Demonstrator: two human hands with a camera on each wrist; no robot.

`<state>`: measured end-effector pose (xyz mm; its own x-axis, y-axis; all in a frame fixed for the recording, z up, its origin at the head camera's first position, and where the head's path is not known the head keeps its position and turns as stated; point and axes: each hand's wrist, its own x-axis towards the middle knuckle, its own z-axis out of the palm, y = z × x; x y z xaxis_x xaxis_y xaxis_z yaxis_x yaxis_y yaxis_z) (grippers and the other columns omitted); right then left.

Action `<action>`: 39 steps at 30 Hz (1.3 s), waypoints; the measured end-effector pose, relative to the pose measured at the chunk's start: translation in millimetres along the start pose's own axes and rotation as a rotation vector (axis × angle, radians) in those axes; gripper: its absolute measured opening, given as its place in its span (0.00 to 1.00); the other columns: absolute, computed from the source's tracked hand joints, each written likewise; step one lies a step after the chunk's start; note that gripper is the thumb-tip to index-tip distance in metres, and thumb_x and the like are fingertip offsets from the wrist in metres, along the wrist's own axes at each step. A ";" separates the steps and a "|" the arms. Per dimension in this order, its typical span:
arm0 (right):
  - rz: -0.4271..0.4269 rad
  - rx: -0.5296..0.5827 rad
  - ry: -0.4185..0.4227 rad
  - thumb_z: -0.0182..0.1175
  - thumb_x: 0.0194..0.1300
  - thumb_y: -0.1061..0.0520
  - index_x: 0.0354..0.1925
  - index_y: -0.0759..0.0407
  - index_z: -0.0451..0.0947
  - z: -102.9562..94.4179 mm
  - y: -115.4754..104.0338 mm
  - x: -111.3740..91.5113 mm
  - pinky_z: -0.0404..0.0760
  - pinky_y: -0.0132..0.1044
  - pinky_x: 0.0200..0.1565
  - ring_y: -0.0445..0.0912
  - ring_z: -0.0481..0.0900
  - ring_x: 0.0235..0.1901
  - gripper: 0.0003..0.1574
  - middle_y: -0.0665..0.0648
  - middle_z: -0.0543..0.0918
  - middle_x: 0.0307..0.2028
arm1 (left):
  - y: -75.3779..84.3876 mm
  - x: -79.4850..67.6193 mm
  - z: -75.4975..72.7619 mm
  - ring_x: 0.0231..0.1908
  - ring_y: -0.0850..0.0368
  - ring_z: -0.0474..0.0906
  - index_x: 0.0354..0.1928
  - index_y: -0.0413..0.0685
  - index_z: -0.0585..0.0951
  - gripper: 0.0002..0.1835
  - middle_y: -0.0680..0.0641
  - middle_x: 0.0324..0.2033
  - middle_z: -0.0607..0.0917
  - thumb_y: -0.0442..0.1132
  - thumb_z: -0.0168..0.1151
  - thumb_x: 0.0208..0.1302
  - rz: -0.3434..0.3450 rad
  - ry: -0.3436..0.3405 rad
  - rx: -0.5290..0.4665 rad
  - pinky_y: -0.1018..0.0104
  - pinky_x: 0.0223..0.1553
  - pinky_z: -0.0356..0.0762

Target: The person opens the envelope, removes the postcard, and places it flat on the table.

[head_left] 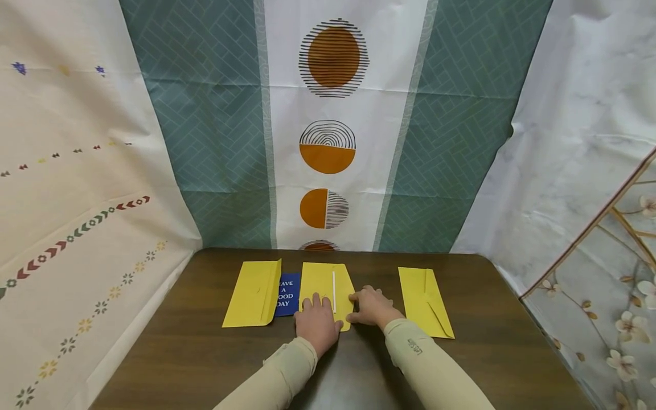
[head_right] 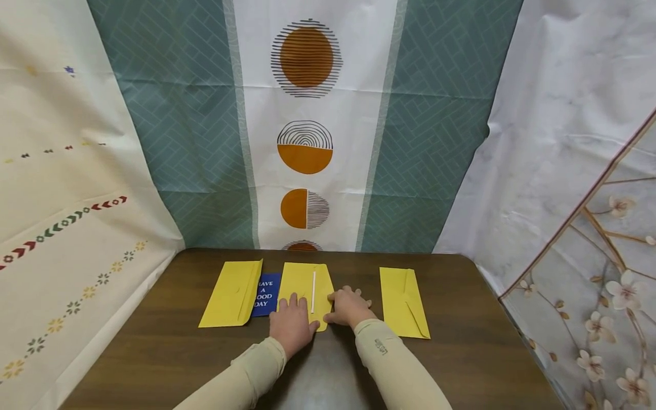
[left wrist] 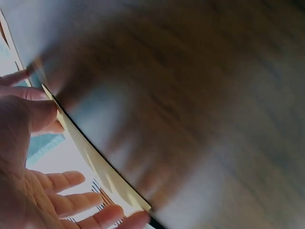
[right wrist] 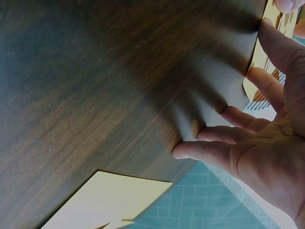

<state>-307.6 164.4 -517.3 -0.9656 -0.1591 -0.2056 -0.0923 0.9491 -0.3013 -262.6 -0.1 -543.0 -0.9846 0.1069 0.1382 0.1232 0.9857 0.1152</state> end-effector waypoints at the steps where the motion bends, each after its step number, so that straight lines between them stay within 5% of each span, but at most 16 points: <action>1: -0.001 0.001 0.001 0.78 0.62 0.40 0.68 0.49 0.82 -0.7 -0.1 -0.1 0.68 0.82 0.65 0.73 0.71 0.72 0.39 0.67 0.76 0.71 | 1.0 0.0 0.1 0.55 0.36 0.79 0.63 0.42 0.80 0.39 0.36 0.63 0.81 0.65 0.73 0.62 -0.015 -0.001 -0.005 0.34 0.48 0.85; 14: -0.028 0.007 0.016 0.77 0.63 0.41 0.68 0.51 0.82 -1.6 -1.0 -4.2 0.66 0.84 0.65 0.77 0.66 0.74 0.39 0.69 0.73 0.73 | 2.3 3.5 2.8 0.52 0.35 0.81 0.61 0.39 0.81 0.29 0.36 0.58 0.81 0.52 0.73 0.66 -0.065 0.038 -0.101 0.25 0.45 0.84; 21: -0.099 -0.083 0.137 0.79 0.61 0.41 0.67 0.52 0.83 5.6 -3.0 -2.4 0.78 0.68 0.65 0.66 0.75 0.68 0.39 0.66 0.78 0.70 | 3.6 3.6 2.8 0.48 0.36 0.82 0.58 0.39 0.82 0.25 0.37 0.56 0.82 0.48 0.73 0.66 -0.094 0.070 -0.149 0.27 0.46 0.84; 25: -0.227 -0.135 0.268 0.80 0.61 0.52 0.65 0.53 0.84 10.4 -5.9 0.0 0.79 0.60 0.67 0.62 0.77 0.66 0.34 0.63 0.80 0.67 | 3.8 2.5 2.5 0.45 0.36 0.82 0.56 0.39 0.82 0.24 0.37 0.54 0.82 0.47 0.73 0.65 -0.087 0.091 -0.171 0.28 0.43 0.84; 29: -0.321 -0.093 0.283 0.72 0.66 0.66 0.65 0.57 0.83 14.0 -10.5 5.1 0.83 0.52 0.65 0.57 0.84 0.62 0.29 0.61 0.85 0.61 | 2.6 2.7 2.0 0.45 0.36 0.81 0.55 0.38 0.82 0.23 0.36 0.54 0.82 0.46 0.73 0.65 -0.084 0.092 -0.207 0.28 0.43 0.83; 33: -0.253 0.157 0.237 0.65 0.71 0.68 0.66 0.64 0.80 14.4 -13.6 8.7 0.88 0.51 0.57 0.56 0.88 0.54 0.27 0.64 0.89 0.56 | 1.9 4.2 1.6 0.47 0.35 0.81 0.58 0.38 0.82 0.25 0.35 0.57 0.82 0.46 0.72 0.66 -0.094 0.056 -0.242 0.26 0.46 0.82; 39: -0.006 0.879 0.084 0.55 0.77 0.64 0.71 0.74 0.72 9.9 -13.5 13.5 0.91 0.42 0.39 0.49 0.89 0.36 0.29 0.70 0.87 0.52 | -0.4 4.4 0.6 0.47 0.36 0.81 0.59 0.37 0.81 0.25 0.35 0.57 0.81 0.47 0.71 0.67 -0.093 0.049 -0.277 0.26 0.46 0.82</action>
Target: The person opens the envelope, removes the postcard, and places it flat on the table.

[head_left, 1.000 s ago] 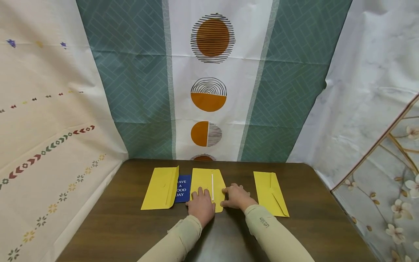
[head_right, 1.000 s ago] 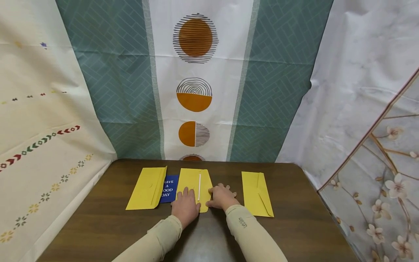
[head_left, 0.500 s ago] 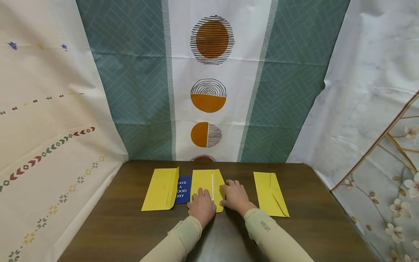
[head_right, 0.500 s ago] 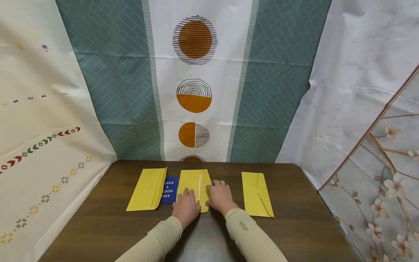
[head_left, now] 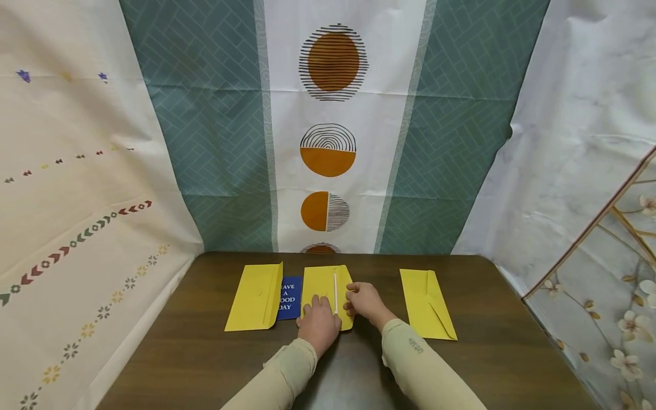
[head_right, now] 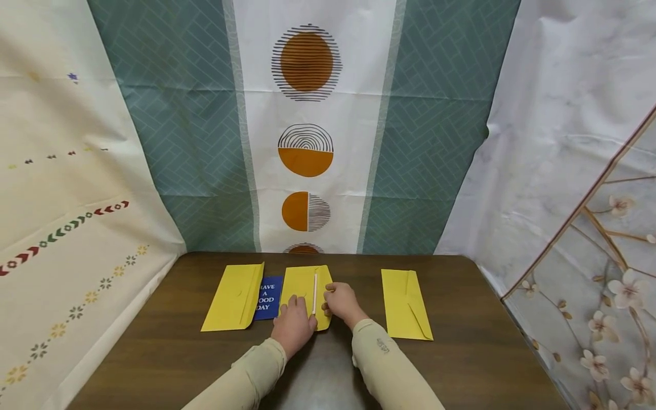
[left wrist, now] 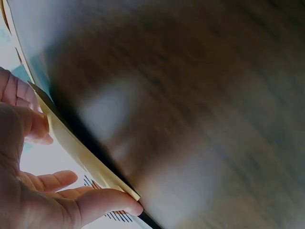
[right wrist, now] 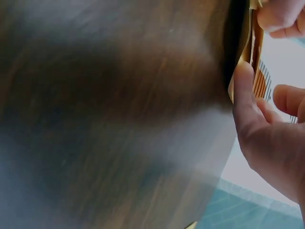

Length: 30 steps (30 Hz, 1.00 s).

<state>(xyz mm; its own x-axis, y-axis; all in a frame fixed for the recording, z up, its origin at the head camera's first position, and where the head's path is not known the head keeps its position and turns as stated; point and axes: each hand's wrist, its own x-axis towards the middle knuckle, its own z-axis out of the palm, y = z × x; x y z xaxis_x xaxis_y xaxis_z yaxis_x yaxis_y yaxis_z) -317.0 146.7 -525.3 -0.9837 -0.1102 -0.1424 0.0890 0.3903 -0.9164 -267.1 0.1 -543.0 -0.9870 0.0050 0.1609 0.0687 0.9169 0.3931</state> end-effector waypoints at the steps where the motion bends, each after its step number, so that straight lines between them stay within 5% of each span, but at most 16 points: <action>1: 0.044 0.086 -0.006 0.55 0.78 0.64 0.72 0.75 0.70 -0.3 -0.4 0.6 0.91 0.42 0.39 0.49 0.89 0.35 0.29 0.70 0.86 0.51 | -0.5 0.2 -0.2 0.47 0.36 0.80 0.59 0.36 0.81 0.25 0.35 0.57 0.81 0.47 0.71 0.68 0.000 -0.001 -0.007 0.27 0.46 0.82; 3: 0.110 0.197 -0.018 0.56 0.78 0.62 0.73 0.75 0.69 -0.7 -1.7 1.1 0.92 0.43 0.41 0.48 0.90 0.35 0.31 0.71 0.87 0.49 | -1.3 0.7 -0.1 0.46 0.37 0.80 0.58 0.36 0.80 0.25 0.36 0.56 0.81 0.47 0.70 0.68 -0.003 -0.005 -0.019 0.27 0.47 0.82; 8: 0.168 0.263 -0.050 0.60 0.77 0.62 0.74 0.75 0.68 1.1 -2.0 2.3 0.92 0.42 0.42 0.47 0.91 0.36 0.33 0.69 0.89 0.45 | -2.2 1.6 0.1 0.46 0.37 0.80 0.58 0.35 0.80 0.25 0.36 0.56 0.81 0.47 0.69 0.68 -0.007 -0.014 -0.040 0.27 0.47 0.82; 30: 0.159 0.139 -0.029 0.65 0.66 0.70 0.74 0.67 0.71 19.3 -5.0 3.0 0.86 0.32 0.29 0.40 0.81 0.21 0.39 0.57 0.86 0.32 | -1.7 3.5 0.6 0.51 0.37 0.80 0.58 0.36 0.80 0.27 0.36 0.56 0.80 0.52 0.69 0.70 -0.021 -0.028 -0.071 0.25 0.51 0.80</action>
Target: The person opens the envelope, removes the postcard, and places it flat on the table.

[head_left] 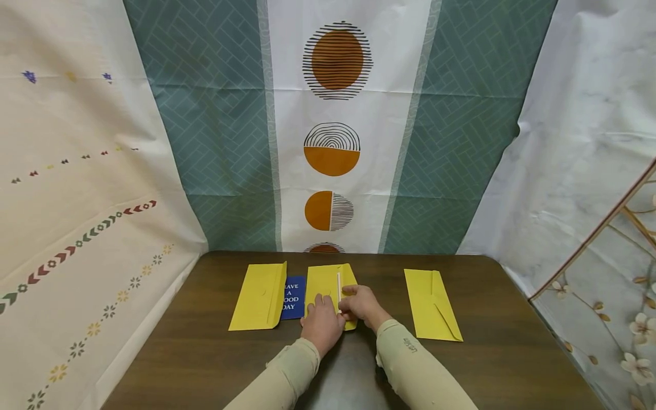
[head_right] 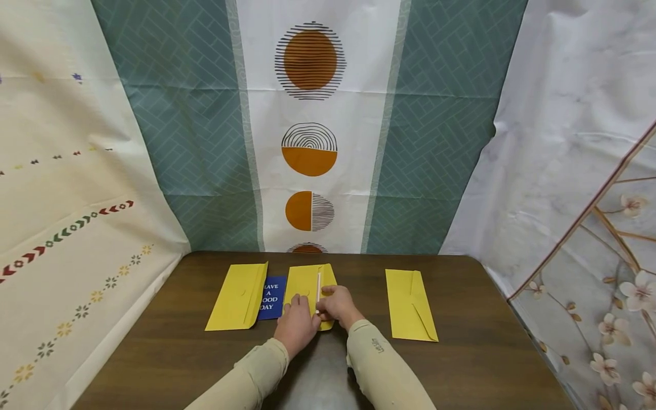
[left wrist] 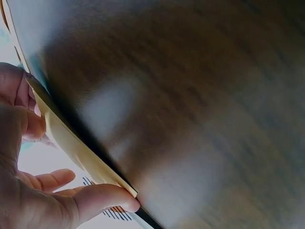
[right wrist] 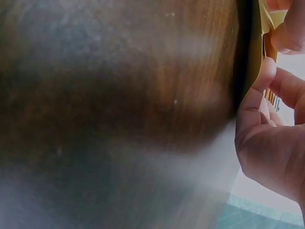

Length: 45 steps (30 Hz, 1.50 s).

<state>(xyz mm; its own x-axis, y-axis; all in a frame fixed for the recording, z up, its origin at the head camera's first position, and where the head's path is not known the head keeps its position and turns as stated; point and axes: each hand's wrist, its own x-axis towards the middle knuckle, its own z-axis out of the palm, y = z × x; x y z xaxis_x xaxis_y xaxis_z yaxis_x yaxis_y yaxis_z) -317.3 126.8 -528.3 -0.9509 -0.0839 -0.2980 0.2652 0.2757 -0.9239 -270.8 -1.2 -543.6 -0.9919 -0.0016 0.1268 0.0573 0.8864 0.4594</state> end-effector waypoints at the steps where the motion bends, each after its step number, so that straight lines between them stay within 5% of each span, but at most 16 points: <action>1: 0.001 0.002 0.002 0.65 0.66 0.70 0.75 0.67 0.70 -0.4 0.4 0.4 0.86 0.32 0.28 0.40 0.81 0.21 0.40 0.57 0.86 0.31 | 0.1 0.0 -0.1 0.50 0.37 0.80 0.58 0.36 0.80 0.27 0.36 0.56 0.80 0.52 0.70 0.70 0.001 -0.001 0.002 0.26 0.51 0.80; 6: 0.004 -0.008 0.030 0.67 0.63 0.70 0.75 0.66 0.70 -7.0 3.8 3.1 0.85 0.33 0.28 0.42 0.80 0.22 0.43 0.59 0.87 0.32 | 0.7 -0.3 -2.2 0.49 0.38 0.79 0.57 0.36 0.80 0.25 0.36 0.55 0.79 0.49 0.70 0.69 0.005 -0.009 0.018 0.27 0.50 0.82; 15: -0.009 -0.044 0.094 0.68 0.63 0.69 0.70 0.64 0.76 -28.8 13.4 -0.5 0.85 0.35 0.30 0.46 0.82 0.30 0.37 0.64 0.84 0.51 | -1.1 -0.3 -2.7 0.54 0.36 0.79 0.62 0.38 0.81 0.26 0.33 0.65 0.78 0.47 0.70 0.69 -0.007 -0.049 0.059 0.26 0.53 0.81; 22: -0.041 -0.102 0.083 0.69 0.64 0.66 0.68 0.61 0.80 -31.4 14.1 0.1 0.86 0.36 0.32 0.46 0.82 0.31 0.33 0.61 0.86 0.48 | -2.2 -0.6 -2.9 0.46 0.38 0.79 0.48 0.37 0.87 0.18 0.37 0.45 0.85 0.46 0.70 0.67 0.019 -0.052 0.135 0.29 0.49 0.83; 29: -0.281 -0.574 0.073 0.73 0.64 0.58 0.65 0.53 0.85 -31.9 11.3 7.5 0.79 0.39 0.32 0.46 0.77 0.31 0.31 0.55 0.85 0.38 | 2.0 -1.6 -0.2 0.47 0.37 0.78 0.47 0.36 0.86 0.19 0.36 0.43 0.84 0.47 0.69 0.67 0.014 -0.060 0.182 0.31 0.47 0.83; 33: -0.303 -0.754 0.105 0.72 0.65 0.57 0.63 0.51 0.86 -29.2 7.6 6.6 0.74 0.39 0.33 0.46 0.76 0.33 0.28 0.54 0.88 0.39 | 4.8 -1.8 2.2 0.48 0.36 0.78 0.48 0.36 0.86 0.19 0.36 0.43 0.84 0.47 0.69 0.67 0.016 -0.057 0.195 0.29 0.49 0.82; 40: -0.250 -0.742 0.136 0.70 0.66 0.61 0.62 0.55 0.87 -28.0 9.3 3.9 0.74 0.37 0.36 0.47 0.78 0.37 0.26 0.57 0.91 0.51 | 7.3 -2.2 1.6 0.50 0.35 0.78 0.50 0.36 0.86 0.20 0.35 0.45 0.84 0.47 0.69 0.68 0.011 -0.067 0.199 0.27 0.51 0.82; 45: -0.241 -0.699 0.142 0.68 0.66 0.63 0.63 0.58 0.86 -31.5 11.3 0.1 0.68 0.35 0.31 0.46 0.73 0.30 0.26 0.58 0.89 0.37 | 6.1 -1.0 2.5 0.50 0.35 0.79 0.51 0.37 0.86 0.21 0.35 0.46 0.84 0.48 0.69 0.68 0.010 -0.061 0.191 0.27 0.51 0.82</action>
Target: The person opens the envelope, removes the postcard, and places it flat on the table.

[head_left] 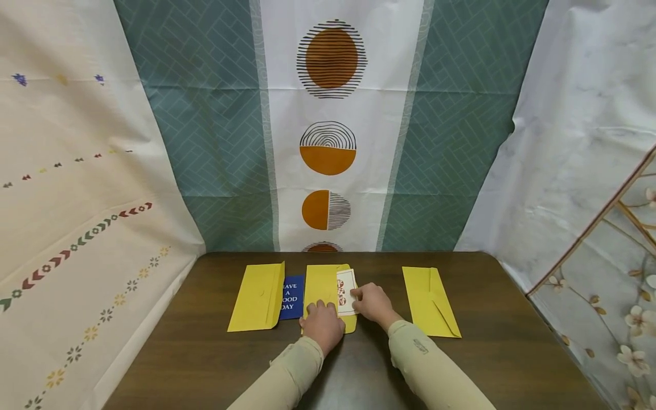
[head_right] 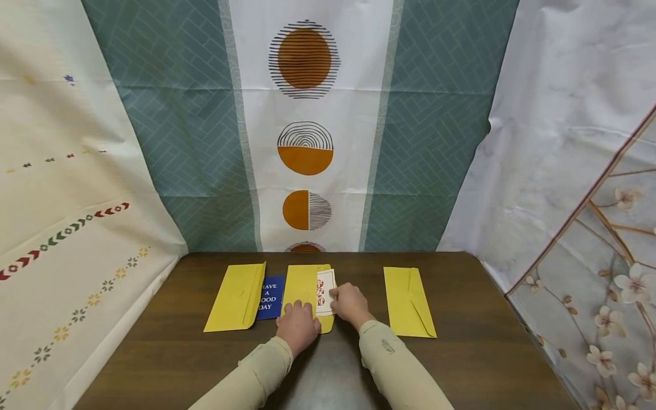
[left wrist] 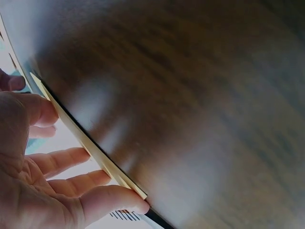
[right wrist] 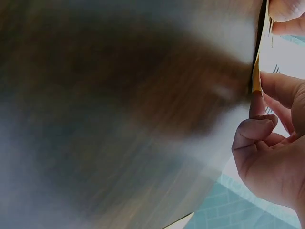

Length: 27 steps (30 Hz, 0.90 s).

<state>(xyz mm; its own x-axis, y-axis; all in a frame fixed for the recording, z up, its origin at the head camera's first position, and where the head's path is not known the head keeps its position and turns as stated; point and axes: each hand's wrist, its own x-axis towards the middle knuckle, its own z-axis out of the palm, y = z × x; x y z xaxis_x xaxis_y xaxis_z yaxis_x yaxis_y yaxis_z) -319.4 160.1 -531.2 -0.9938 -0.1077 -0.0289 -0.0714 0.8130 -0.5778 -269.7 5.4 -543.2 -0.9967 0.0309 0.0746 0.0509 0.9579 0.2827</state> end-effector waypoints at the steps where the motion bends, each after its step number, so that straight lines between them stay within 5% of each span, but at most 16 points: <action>1: -0.002 0.008 0.003 0.68 0.66 0.64 0.63 0.59 0.86 -1.1 1.7 -1.0 0.67 0.34 0.29 0.46 0.72 0.28 0.26 0.57 0.87 0.35 | 0.1 0.0 0.3 0.50 0.35 0.79 0.51 0.37 0.86 0.20 0.35 0.45 0.84 0.48 0.70 0.68 0.000 0.001 -0.002 0.27 0.51 0.82; 5: 0.002 0.036 0.013 0.67 0.65 0.65 0.62 0.61 0.86 -6.2 10.6 -4.7 0.64 0.34 0.27 0.45 0.68 0.24 0.26 0.55 0.86 0.31 | 0.3 -0.5 2.0 0.49 0.36 0.79 0.50 0.38 0.86 0.20 0.35 0.45 0.85 0.48 0.70 0.68 0.002 0.008 -0.002 0.28 0.51 0.82; 10: 0.012 0.038 0.030 0.67 0.63 0.65 0.60 0.62 0.87 -15.0 24.4 -7.9 0.64 0.34 0.27 0.45 0.69 0.25 0.25 0.58 0.92 0.41 | 0.4 -1.4 2.4 0.50 0.36 0.78 0.51 0.37 0.86 0.22 0.35 0.47 0.85 0.50 0.70 0.68 -0.002 0.001 0.006 0.28 0.51 0.82; 18: 0.014 -0.015 0.040 0.67 0.63 0.66 0.59 0.62 0.87 -27.9 44.5 -10.9 0.65 0.34 0.28 0.45 0.68 0.25 0.25 0.59 0.92 0.41 | 1.5 -2.6 -2.1 0.58 0.33 0.76 0.61 0.37 0.82 0.53 0.32 0.56 0.82 0.79 0.70 0.52 0.009 -0.075 0.036 0.24 0.56 0.79; 22: 0.027 -0.019 0.039 0.67 0.63 0.66 0.59 0.63 0.88 -34.5 51.4 -12.7 0.64 0.35 0.28 0.46 0.68 0.25 0.24 0.61 0.92 0.52 | 3.0 -2.5 -3.2 0.59 0.31 0.76 0.62 0.37 0.81 0.56 0.32 0.58 0.82 0.81 0.71 0.49 0.016 -0.087 0.051 0.22 0.55 0.78; 27: 0.056 -0.047 0.034 0.67 0.63 0.66 0.60 0.63 0.87 -43.5 58.6 -14.9 0.65 0.35 0.29 0.47 0.70 0.26 0.25 0.61 0.92 0.53 | 4.6 -1.9 -2.0 0.62 0.30 0.75 0.63 0.37 0.81 0.55 0.32 0.59 0.82 0.80 0.69 0.52 0.018 -0.093 0.069 0.22 0.57 0.77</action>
<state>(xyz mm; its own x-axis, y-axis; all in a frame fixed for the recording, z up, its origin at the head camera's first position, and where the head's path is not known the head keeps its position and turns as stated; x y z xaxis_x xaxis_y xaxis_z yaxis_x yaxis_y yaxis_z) -312.5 234.2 -529.2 -0.9986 -0.0427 -0.0321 -0.0188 0.8431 -0.5374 -267.4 9.1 -540.1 -0.9974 0.0714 -0.0110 0.0674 0.9743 0.2150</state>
